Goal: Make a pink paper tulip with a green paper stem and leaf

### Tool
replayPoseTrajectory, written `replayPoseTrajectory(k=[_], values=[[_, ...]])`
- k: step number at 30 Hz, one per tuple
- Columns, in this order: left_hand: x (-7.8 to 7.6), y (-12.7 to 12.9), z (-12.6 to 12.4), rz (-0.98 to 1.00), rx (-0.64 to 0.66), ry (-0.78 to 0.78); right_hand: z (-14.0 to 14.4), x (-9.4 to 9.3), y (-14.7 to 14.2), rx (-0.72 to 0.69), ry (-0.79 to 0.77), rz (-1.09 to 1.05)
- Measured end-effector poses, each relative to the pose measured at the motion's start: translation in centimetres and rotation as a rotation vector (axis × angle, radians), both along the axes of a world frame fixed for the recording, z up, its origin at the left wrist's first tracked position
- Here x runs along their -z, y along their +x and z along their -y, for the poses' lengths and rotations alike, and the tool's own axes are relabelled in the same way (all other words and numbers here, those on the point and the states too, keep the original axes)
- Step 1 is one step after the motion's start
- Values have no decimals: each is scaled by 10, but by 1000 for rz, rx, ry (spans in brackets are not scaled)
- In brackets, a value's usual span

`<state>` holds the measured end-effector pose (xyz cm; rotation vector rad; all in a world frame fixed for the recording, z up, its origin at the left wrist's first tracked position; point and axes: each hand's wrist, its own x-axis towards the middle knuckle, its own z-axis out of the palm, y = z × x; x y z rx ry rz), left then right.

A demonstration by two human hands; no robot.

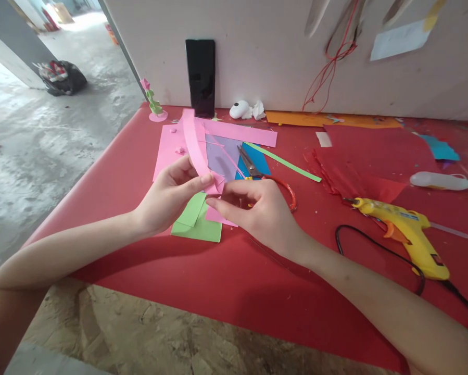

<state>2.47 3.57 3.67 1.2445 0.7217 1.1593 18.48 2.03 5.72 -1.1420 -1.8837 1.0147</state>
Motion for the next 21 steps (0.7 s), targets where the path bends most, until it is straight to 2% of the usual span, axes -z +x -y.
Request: replayPoseTrajectory(k=[5, 12, 17, 21], values=[[-1, 2, 4, 0, 14, 0, 1, 0, 0, -18, -31, -32], [-1, 2, 5, -8, 20, -34, 3, -1, 1, -23, 59, -5], [-2, 2, 5, 84, 139, -22, 4, 0, 3, -32, 49, -59], [-2, 2, 5, 79, 125, -4, 4, 1, 4, -17, 43, -149]])
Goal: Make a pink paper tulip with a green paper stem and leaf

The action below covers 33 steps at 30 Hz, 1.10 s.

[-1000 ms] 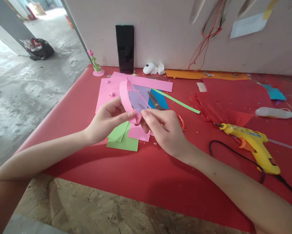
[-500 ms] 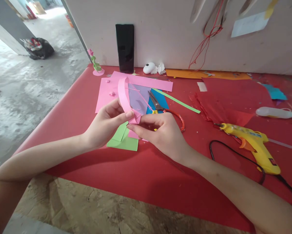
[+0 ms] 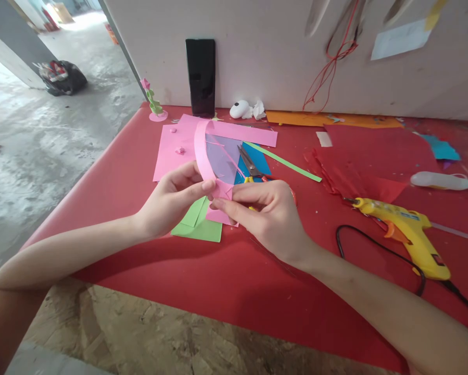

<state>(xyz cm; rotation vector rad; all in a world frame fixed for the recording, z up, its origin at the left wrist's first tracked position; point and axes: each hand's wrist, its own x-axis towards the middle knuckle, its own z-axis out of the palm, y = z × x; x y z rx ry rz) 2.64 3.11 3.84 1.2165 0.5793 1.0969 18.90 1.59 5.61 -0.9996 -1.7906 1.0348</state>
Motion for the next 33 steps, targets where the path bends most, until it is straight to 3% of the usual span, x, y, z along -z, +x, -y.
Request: replayPoseTrajectory(k=[5, 8, 10, 12, 18, 25, 33], values=[[-2, -2, 0, -74, -199, 81, 0, 4, 2, 59, 0, -96], [-4, -5, 1, -165, -362, 402, -1, 7, 2, 149, 72, -118], [-6, -6, 3, -251, -377, 598, 0, 8, 2, 180, 125, -124], [-8, -7, 5, -313, -344, 675, 1, 7, 2, 195, 168, -114], [-11, -7, 12, -431, -281, 673, 2, 2, 3, 184, 353, 26], [-9, -5, 12, -376, -272, 593, 2, -1, 1, 130, 501, 167], [-7, -3, 9, -250, -241, 463, 4, -1, 0, 68, 485, 270]])
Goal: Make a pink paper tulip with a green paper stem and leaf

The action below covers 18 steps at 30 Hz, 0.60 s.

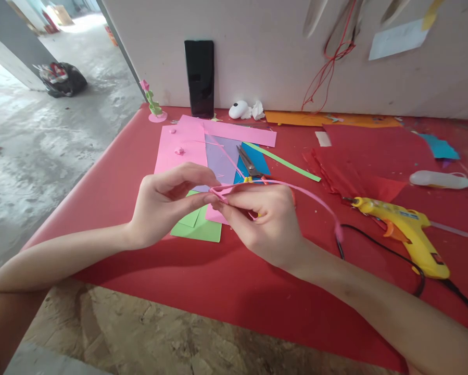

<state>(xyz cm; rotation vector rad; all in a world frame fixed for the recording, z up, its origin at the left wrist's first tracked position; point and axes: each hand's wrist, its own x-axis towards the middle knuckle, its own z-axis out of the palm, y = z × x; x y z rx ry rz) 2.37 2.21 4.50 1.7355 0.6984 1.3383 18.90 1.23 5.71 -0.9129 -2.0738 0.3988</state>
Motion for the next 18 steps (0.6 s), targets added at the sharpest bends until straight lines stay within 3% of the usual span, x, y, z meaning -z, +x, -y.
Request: replayPoseTrajectory(k=[9, 13, 15, 18], values=[[-6, -2, 0, 140, -7, -297, -2, 1, -10, 60, -435, -351], [-7, 0, -3, 180, 59, -418, -3, 6, -6, 29, -458, -411], [-9, -1, -5, 113, 107, -448, -4, 9, -2, 2, -507, -456], [-13, -6, -9, -155, 175, -374, -8, 12, 3, -41, -615, -471]])
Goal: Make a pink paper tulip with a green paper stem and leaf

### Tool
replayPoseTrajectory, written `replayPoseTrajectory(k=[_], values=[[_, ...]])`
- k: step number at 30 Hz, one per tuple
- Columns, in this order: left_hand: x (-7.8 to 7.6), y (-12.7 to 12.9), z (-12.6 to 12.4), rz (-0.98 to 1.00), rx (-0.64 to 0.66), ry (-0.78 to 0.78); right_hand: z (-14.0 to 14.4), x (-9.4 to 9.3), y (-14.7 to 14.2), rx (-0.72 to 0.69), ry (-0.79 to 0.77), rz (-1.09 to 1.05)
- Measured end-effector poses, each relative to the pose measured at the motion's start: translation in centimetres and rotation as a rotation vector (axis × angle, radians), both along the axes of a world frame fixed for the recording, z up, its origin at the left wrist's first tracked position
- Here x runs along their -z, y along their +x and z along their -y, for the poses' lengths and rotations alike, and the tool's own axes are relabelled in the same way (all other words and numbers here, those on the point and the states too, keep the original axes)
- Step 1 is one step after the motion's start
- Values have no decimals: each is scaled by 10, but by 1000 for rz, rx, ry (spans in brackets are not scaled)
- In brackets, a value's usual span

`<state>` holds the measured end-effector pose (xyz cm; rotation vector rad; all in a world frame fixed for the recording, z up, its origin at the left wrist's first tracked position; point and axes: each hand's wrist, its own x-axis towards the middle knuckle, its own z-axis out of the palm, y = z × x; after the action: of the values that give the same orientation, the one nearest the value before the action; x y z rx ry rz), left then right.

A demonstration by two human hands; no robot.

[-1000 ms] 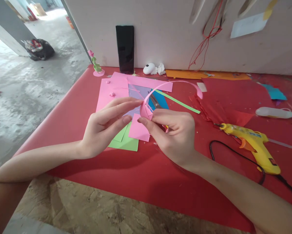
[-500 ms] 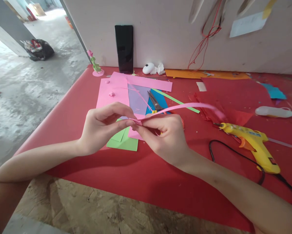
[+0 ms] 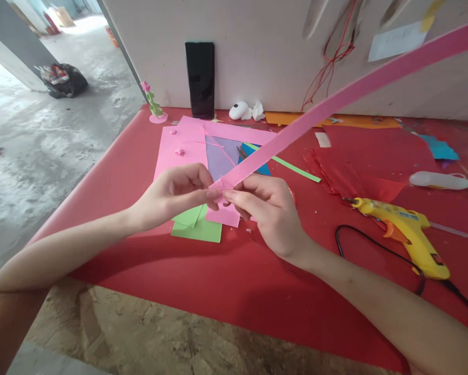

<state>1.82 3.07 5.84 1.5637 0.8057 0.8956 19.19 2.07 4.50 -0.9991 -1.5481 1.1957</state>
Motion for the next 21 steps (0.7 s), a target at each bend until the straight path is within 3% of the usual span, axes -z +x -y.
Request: replayPoseTrajectory(k=[4, 13, 21], values=[[0, -4, -3, -215, 133, 181, -4, 0, 1, -71, -60, -6], [7, -2, -2, -166, 155, 143, -4, 0, -1, -81, -55, -21], [14, 0, -3, 84, 213, -136, -3, -3, -1, -129, -50, 48]])
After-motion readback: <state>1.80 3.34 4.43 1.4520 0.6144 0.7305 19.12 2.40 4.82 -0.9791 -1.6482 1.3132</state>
